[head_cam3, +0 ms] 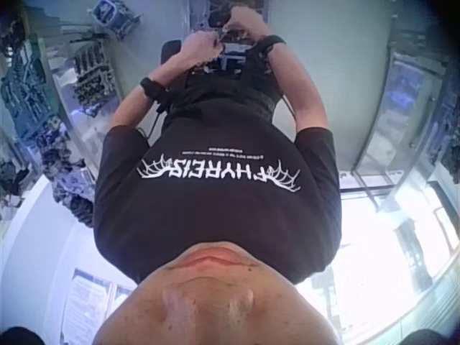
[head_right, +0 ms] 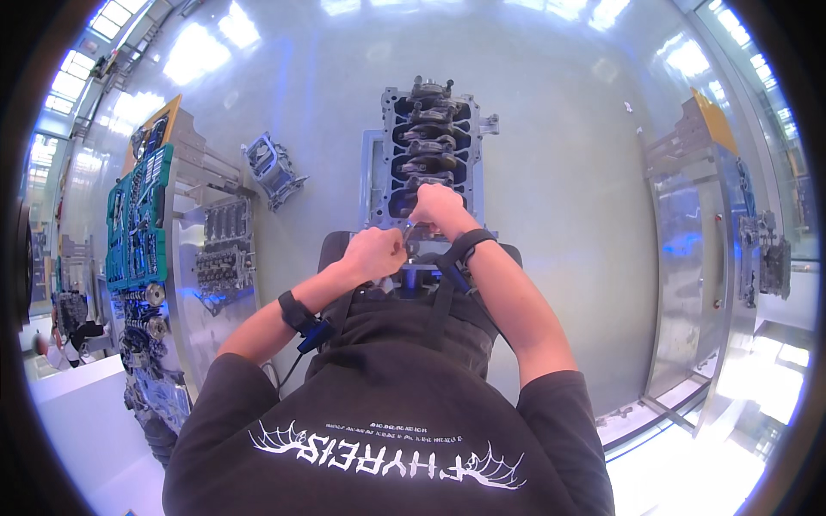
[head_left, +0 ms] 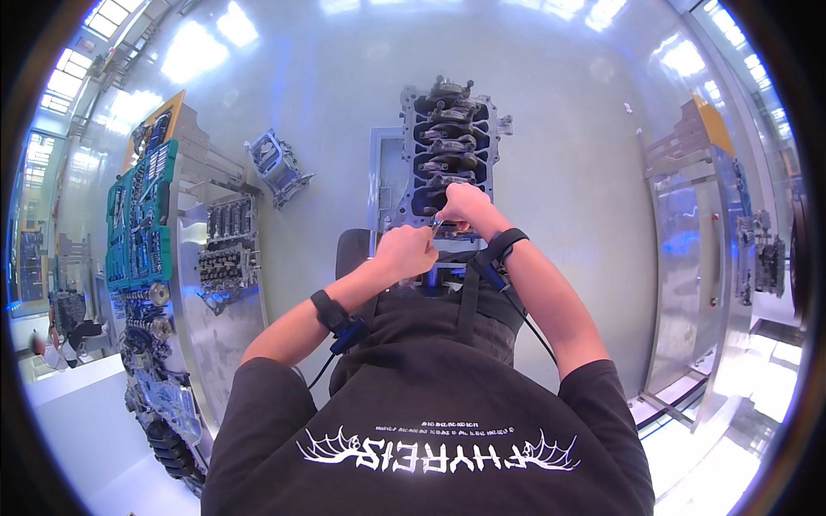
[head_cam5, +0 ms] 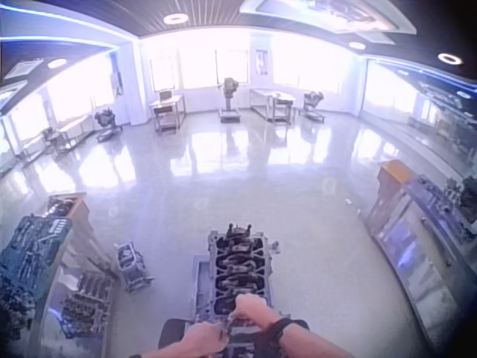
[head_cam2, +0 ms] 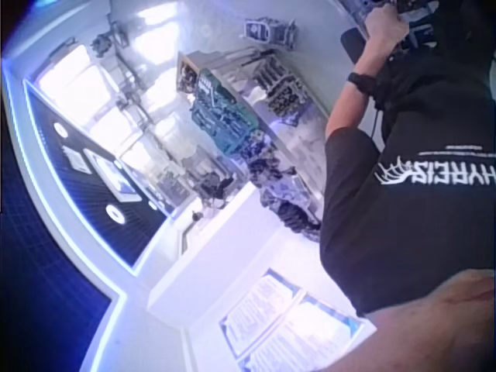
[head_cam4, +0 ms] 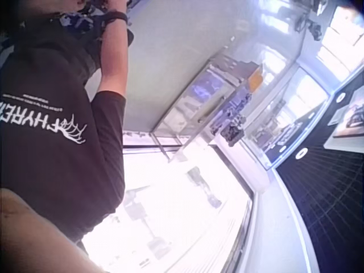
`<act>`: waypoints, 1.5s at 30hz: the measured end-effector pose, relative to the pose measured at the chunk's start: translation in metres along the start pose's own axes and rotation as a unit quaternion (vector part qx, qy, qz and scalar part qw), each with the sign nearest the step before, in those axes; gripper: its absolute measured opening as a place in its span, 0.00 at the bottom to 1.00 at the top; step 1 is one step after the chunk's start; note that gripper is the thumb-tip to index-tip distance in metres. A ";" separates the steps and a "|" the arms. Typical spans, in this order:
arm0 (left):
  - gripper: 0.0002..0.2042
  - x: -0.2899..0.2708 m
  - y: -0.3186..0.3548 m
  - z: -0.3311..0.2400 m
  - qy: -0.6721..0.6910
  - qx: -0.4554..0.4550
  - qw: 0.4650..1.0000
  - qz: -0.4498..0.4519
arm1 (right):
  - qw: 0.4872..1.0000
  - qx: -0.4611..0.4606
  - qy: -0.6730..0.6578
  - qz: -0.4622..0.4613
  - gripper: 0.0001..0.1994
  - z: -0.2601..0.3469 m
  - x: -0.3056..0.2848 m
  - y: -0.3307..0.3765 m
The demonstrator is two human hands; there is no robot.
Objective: Tightening and examining crankshaft bolts within an engine block using a wrench.
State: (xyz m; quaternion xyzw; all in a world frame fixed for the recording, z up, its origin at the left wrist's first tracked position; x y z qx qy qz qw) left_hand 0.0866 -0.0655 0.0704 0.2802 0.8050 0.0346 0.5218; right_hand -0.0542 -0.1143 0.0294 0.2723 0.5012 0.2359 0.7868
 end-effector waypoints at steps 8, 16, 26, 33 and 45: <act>0.12 0.051 0.003 -0.023 0.085 0.017 0.984 0.157 | 1.000 0.007 -0.017 -0.008 0.12 0.002 -0.002 0.007; 0.11 0.084 -0.012 -0.050 0.156 0.093 0.974 0.139 | 0.999 -0.021 0.012 -0.046 0.14 0.004 -0.002 0.003; 0.24 0.114 -0.032 -0.055 0.049 0.264 0.963 -0.014 | 0.990 -0.031 0.091 -0.102 0.18 0.011 -0.003 0.001; 0.26 0.101 -0.034 -0.056 -0.002 0.227 0.974 0.021 | 0.993 -0.005 0.081 -0.080 0.20 0.003 0.000 0.004; 0.18 0.091 -0.034 -0.052 -0.005 0.264 0.964 0.029 | 0.987 -0.041 0.104 -0.114 0.19 0.010 0.002 0.005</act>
Point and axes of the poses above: each hand's wrist, its own y-axis away from the middle knuckle, its own x-axis out of the palm, z = x × y, the point moved 7 cm from there along -y, towards the middle knuckle, and after that the axes turned 7 degrees about -x, right-handed, at the moved point
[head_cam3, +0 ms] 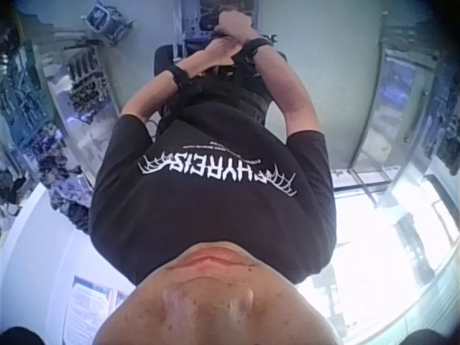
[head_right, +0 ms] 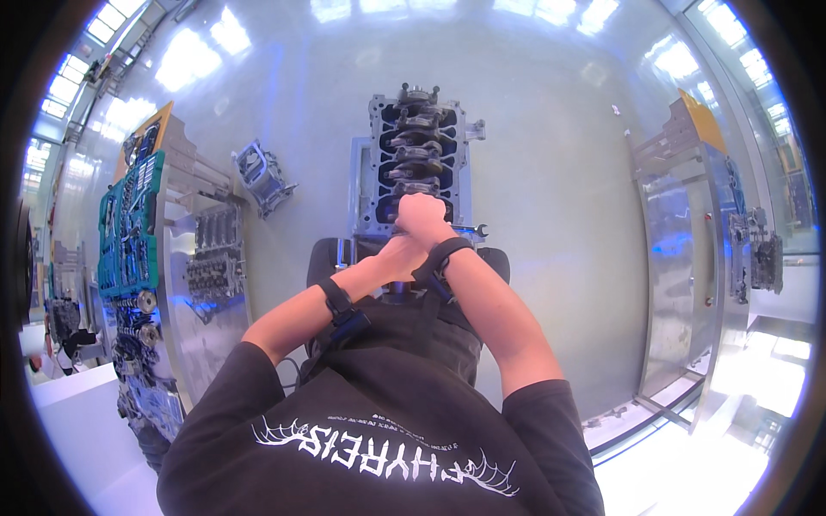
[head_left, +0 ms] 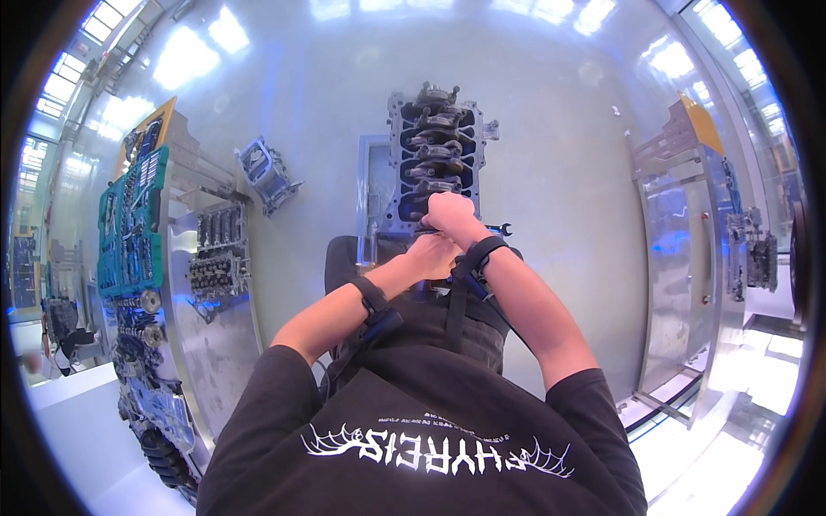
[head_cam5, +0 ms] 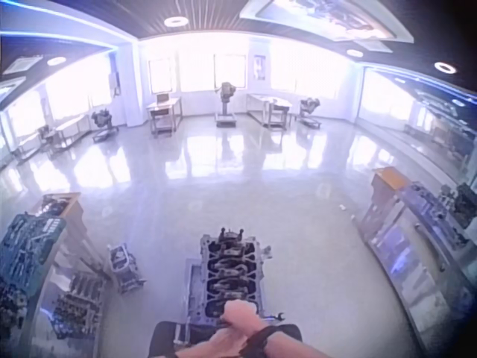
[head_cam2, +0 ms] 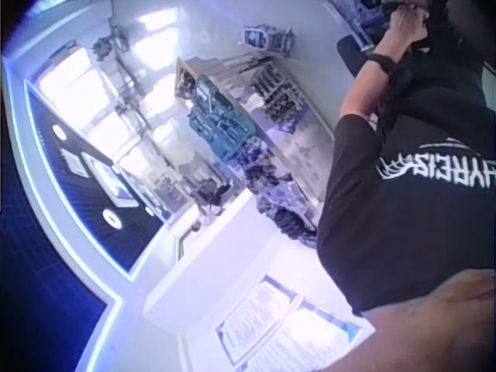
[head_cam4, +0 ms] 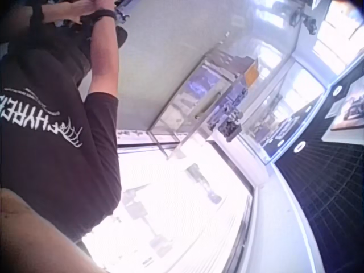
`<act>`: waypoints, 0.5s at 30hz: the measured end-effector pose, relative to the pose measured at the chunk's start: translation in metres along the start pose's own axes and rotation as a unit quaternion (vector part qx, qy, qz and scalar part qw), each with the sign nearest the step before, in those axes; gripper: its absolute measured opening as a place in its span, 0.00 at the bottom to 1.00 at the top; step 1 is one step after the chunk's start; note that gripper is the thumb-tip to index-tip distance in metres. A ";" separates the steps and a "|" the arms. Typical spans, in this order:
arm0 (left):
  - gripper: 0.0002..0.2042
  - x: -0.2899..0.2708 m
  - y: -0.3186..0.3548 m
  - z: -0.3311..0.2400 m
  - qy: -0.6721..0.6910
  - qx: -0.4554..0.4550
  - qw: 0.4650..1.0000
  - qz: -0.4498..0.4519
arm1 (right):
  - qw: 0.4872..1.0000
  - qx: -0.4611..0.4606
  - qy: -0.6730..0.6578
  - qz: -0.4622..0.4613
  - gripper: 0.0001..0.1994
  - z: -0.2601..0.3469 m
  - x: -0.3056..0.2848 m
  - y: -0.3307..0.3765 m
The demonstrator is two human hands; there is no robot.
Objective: Tightening and examining crankshaft bolts within an engine block using a wrench.
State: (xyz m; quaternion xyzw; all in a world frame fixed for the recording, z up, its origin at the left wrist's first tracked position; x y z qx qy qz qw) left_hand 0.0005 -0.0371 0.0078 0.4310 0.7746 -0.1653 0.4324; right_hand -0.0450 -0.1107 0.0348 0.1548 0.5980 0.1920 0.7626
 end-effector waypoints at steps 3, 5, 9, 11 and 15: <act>0.14 -0.005 -0.001 0.001 -0.031 0.023 0.999 0.020 | 0.999 -0.015 0.022 0.026 0.20 0.003 0.003 -0.002; 0.12 -0.010 -0.002 0.000 -0.057 0.039 0.997 0.013 | 0.999 -0.016 0.028 0.034 0.20 0.001 0.002 -0.001; 0.29 -0.006 -0.005 0.005 -0.074 0.006 0.996 0.044 | 0.997 -0.008 0.062 0.052 0.21 0.003 0.004 -0.004; 0.31 -0.008 -0.006 0.004 -0.078 -0.001 0.996 0.044 | 0.995 0.007 0.068 0.066 0.21 0.002 0.006 -0.007; 0.14 -0.016 0.000 -0.004 -0.049 0.023 0.999 0.004 | 0.989 0.007 0.105 0.107 0.23 0.001 0.011 -0.011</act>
Point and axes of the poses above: each hand's wrist, its own y-axis away from the middle knuckle, its own x-axis out of the palm, z = x × y, the point moved 7 cm from there along -y, towards the middle knuckle, and after that the axes turned 7 degrees about -x, right-handed, at the moved point
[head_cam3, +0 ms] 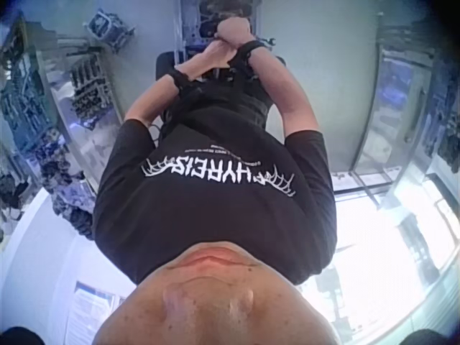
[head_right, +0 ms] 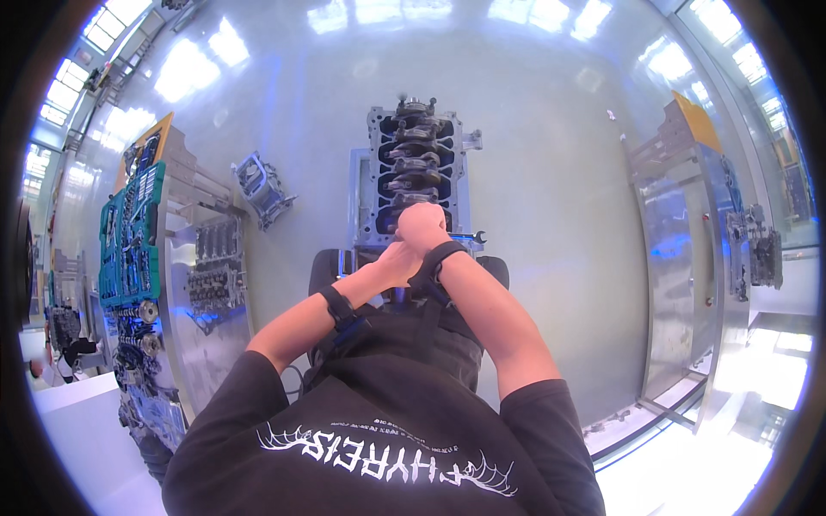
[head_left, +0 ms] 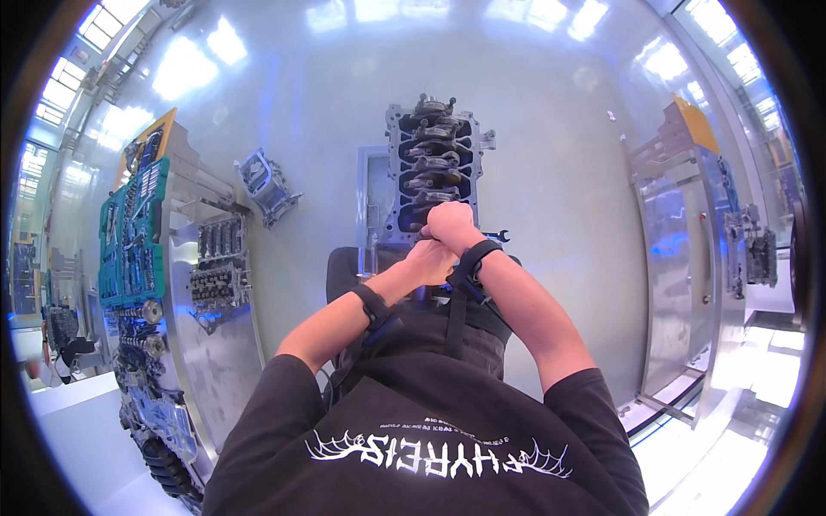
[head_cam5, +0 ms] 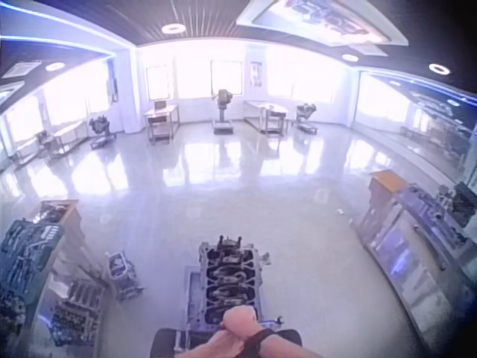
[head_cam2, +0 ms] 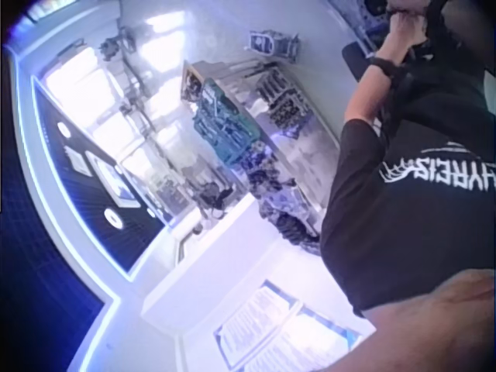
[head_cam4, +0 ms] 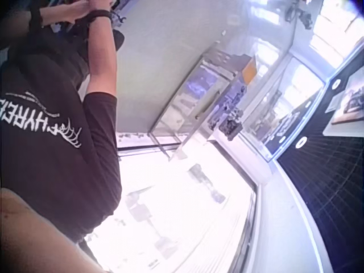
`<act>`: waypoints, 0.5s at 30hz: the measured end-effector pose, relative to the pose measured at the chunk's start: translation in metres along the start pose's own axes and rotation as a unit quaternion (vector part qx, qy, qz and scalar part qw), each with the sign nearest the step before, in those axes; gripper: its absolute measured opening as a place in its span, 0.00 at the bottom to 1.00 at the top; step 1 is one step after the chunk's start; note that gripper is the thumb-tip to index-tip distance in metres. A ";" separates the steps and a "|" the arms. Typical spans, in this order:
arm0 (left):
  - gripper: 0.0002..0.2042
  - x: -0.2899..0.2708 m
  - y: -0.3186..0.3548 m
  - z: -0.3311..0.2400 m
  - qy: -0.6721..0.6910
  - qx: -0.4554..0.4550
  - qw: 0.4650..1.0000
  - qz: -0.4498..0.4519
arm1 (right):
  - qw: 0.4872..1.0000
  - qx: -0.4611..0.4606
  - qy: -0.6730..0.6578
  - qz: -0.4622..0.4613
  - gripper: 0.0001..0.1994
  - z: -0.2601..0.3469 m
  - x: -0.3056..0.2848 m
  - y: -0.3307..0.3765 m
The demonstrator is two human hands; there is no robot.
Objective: Tightening and examining crankshaft bolts within an engine block using a wrench.
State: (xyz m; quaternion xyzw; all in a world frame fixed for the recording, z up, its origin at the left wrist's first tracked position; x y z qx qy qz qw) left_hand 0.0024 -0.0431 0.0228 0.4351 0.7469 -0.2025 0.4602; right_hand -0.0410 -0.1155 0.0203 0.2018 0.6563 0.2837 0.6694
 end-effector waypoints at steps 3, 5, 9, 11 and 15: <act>0.14 -0.003 0.001 0.001 0.007 0.001 1.000 -0.009 | 1.000 -0.006 -0.009 -0.001 0.22 0.000 0.001 -0.003; 0.14 -0.003 0.002 0.001 0.011 0.000 1.000 -0.001 | 1.000 -0.006 -0.007 -0.004 0.22 0.000 0.000 -0.003; 0.13 -0.002 0.002 0.000 0.005 0.011 1.000 0.004 | 1.000 -0.007 -0.017 -0.011 0.22 -0.001 0.001 -0.002; 0.13 0.003 0.001 0.003 0.005 0.015 1.000 0.002 | 1.000 -0.011 -0.017 -0.011 0.21 0.000 0.001 -0.002; 0.14 -0.001 -0.002 0.008 0.036 -0.016 0.999 0.011 | 0.996 0.054 -0.011 0.067 0.19 0.005 -0.006 0.007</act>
Point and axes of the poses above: each hand's wrist, its own y-axis away from the middle knuckle, its own x-axis out of the palm, z = x × y, the point moved 7 cm from there along -y, towards the middle knuckle, and after that the axes turned 7 degrees about -x, right-handed, at the moved point
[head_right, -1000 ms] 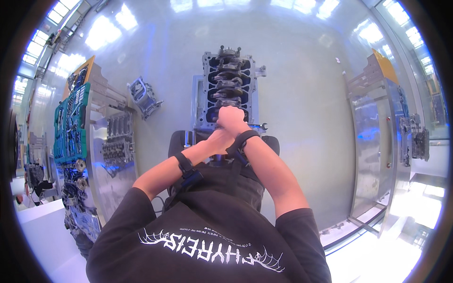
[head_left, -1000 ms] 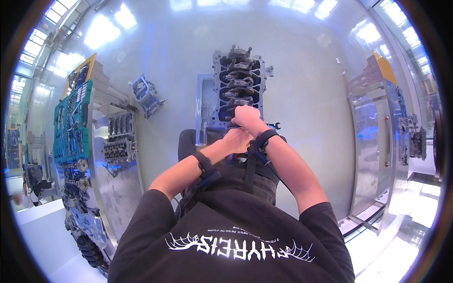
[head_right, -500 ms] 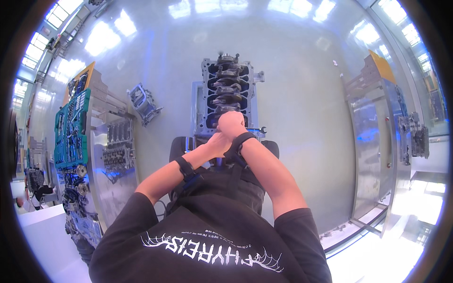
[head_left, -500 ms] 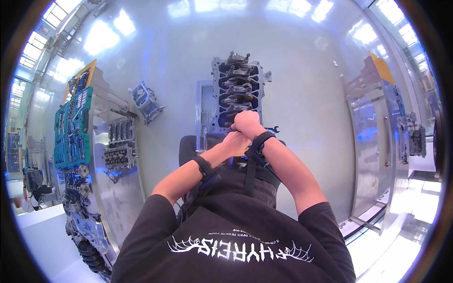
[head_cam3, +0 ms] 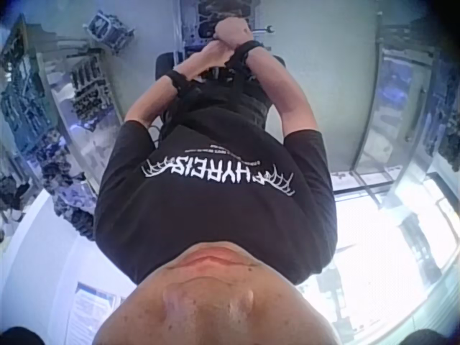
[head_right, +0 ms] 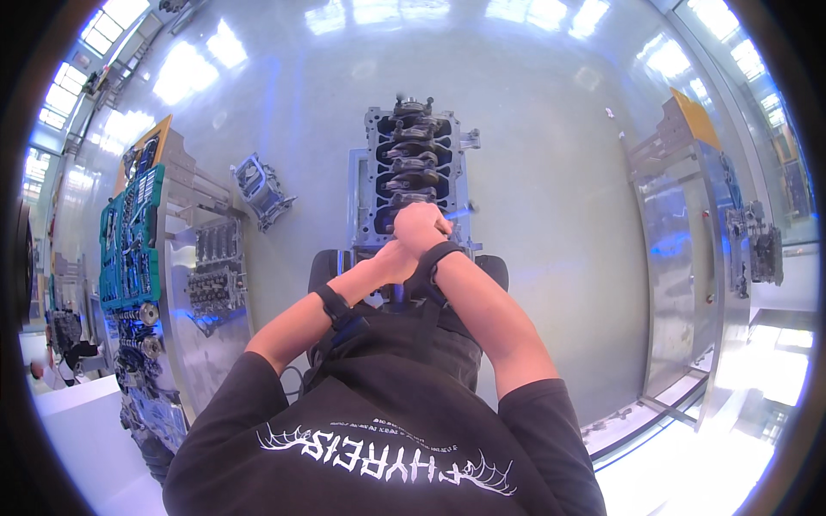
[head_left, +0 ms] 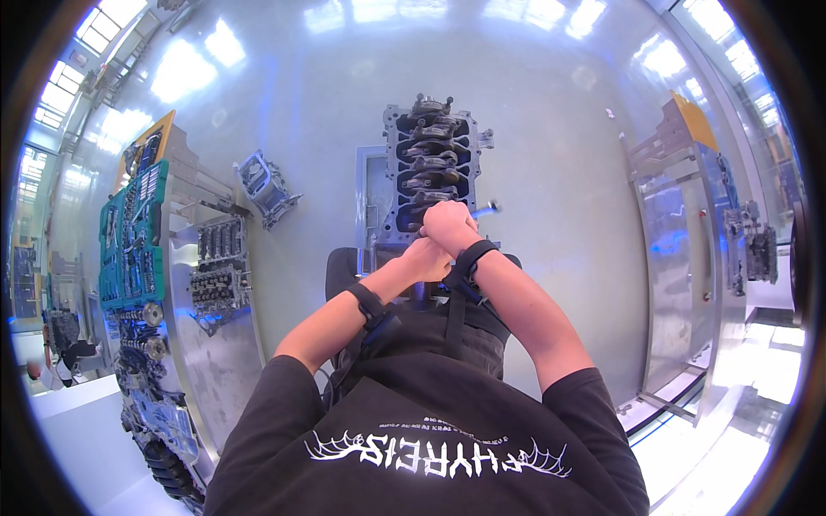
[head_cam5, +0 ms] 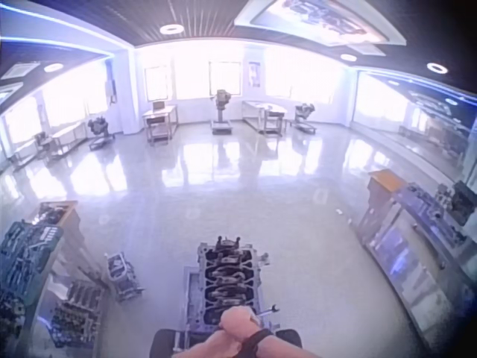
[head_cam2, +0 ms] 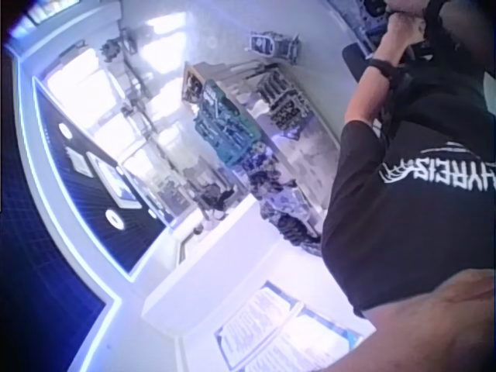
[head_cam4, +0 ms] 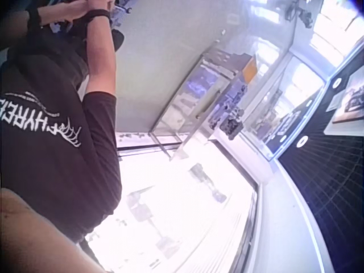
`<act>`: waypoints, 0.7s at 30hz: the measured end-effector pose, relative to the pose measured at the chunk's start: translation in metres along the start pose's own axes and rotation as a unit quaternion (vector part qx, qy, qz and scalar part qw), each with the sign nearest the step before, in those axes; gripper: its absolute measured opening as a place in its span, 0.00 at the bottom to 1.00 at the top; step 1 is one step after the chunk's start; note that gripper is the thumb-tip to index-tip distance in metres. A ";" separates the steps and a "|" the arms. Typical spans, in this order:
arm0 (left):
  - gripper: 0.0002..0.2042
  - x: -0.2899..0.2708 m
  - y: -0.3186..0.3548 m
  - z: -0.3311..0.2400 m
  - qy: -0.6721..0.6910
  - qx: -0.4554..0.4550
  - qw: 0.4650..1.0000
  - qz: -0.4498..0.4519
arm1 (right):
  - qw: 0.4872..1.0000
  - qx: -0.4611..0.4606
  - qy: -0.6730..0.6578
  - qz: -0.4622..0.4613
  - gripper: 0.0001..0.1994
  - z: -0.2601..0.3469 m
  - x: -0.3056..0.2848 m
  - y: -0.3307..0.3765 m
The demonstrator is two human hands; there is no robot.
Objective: Tightening and examining crankshaft bolts within an engine block using a wrench.
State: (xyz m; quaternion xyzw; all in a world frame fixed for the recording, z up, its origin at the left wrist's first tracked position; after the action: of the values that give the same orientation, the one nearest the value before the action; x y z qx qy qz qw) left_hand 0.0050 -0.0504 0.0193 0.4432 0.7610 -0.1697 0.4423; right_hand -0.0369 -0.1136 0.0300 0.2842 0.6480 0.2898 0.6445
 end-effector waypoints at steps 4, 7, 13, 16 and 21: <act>0.05 -0.014 0.005 -0.007 0.016 -0.004 0.999 0.047 | 0.997 -0.035 0.007 -0.066 0.18 0.000 -0.002 -0.006; 0.04 -0.019 0.010 0.001 0.025 -0.010 0.999 0.033 | 0.998 -0.036 0.028 -0.050 0.24 0.003 -0.003 -0.011; 0.07 -0.038 0.028 0.046 0.072 -0.033 0.994 -0.069 | 0.986 -0.041 0.020 -0.158 0.45 0.004 -0.007 -0.014; 0.07 -0.066 0.029 0.058 0.043 -0.106 0.989 -0.090 | 0.976 -0.052 0.028 -0.210 0.50 -0.003 -0.007 -0.018; 0.08 -0.099 0.029 0.092 0.079 -0.190 0.964 -0.171 | 0.966 -0.088 0.029 -0.240 0.60 0.002 -0.013 -0.013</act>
State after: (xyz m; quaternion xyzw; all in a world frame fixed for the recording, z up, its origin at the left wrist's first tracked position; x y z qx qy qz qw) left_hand 0.0980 -0.1463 0.0542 0.2266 0.8763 -0.0596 0.4210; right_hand -0.0350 -0.1317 0.0290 0.0538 0.6872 0.1909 0.6988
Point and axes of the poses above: each hand's wrist, its own y-axis away from the middle knuckle, its own x-axis out of the palm, z = x × y, the point moved 7 cm from there along -y, towards the middle knuckle, and after that the axes turned 7 degrees about -x, right-handed, at the moved point
